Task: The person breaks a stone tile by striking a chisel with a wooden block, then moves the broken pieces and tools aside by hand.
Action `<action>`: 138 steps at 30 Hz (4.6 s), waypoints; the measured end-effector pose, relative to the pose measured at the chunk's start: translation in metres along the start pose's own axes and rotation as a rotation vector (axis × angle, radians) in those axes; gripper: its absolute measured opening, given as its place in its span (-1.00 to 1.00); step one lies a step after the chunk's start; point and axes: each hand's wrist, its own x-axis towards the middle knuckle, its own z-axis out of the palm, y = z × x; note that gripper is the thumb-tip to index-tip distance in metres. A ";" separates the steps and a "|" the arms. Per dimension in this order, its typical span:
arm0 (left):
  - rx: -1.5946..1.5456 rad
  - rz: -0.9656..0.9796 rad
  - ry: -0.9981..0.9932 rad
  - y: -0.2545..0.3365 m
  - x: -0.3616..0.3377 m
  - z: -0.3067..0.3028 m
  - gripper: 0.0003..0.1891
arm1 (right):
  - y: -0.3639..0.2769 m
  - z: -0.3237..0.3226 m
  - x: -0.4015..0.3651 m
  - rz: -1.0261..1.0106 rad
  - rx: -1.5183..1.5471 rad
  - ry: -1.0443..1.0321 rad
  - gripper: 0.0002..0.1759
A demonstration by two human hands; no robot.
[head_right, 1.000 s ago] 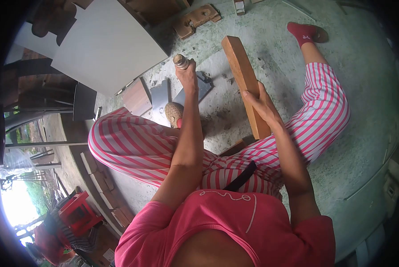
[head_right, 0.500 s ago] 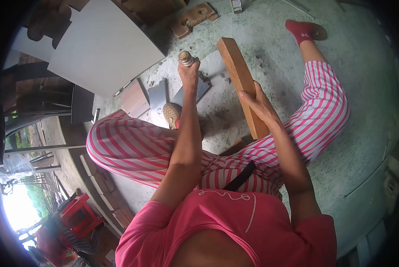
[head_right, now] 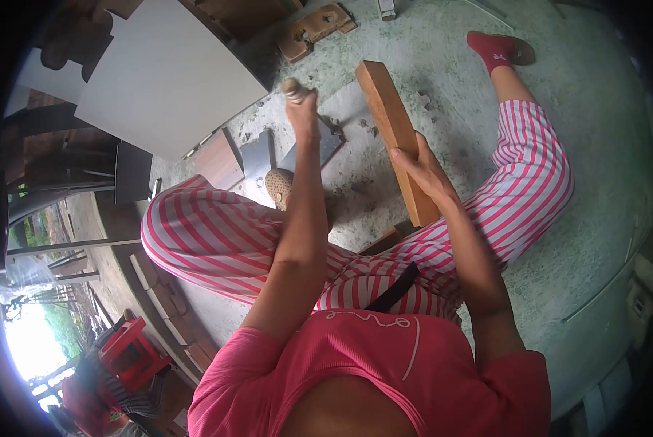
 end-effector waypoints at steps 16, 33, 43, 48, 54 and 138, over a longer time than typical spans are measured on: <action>-0.181 0.009 0.160 0.018 -0.002 -0.028 -0.86 | 0.005 0.001 0.004 -0.011 -0.026 0.007 -0.13; 0.417 0.111 -0.269 0.019 -0.041 0.028 -0.77 | -0.026 0.005 -0.020 -0.263 -0.027 0.255 -0.11; 0.356 0.102 -0.273 0.016 -0.035 0.021 -0.77 | -0.020 0.013 -0.011 -0.178 -0.217 0.031 -0.14; -0.130 0.006 0.086 -0.011 0.003 -0.026 -0.87 | -0.013 0.003 -0.007 -0.150 -0.033 0.104 -0.13; -0.579 -0.407 0.759 -0.077 -0.020 -0.083 -0.90 | -0.018 0.002 -0.006 -0.147 0.087 0.154 -0.14; 0.181 -0.035 -0.405 0.007 -0.007 0.001 -0.68 | -0.130 0.002 0.019 -0.400 -0.202 0.005 -0.09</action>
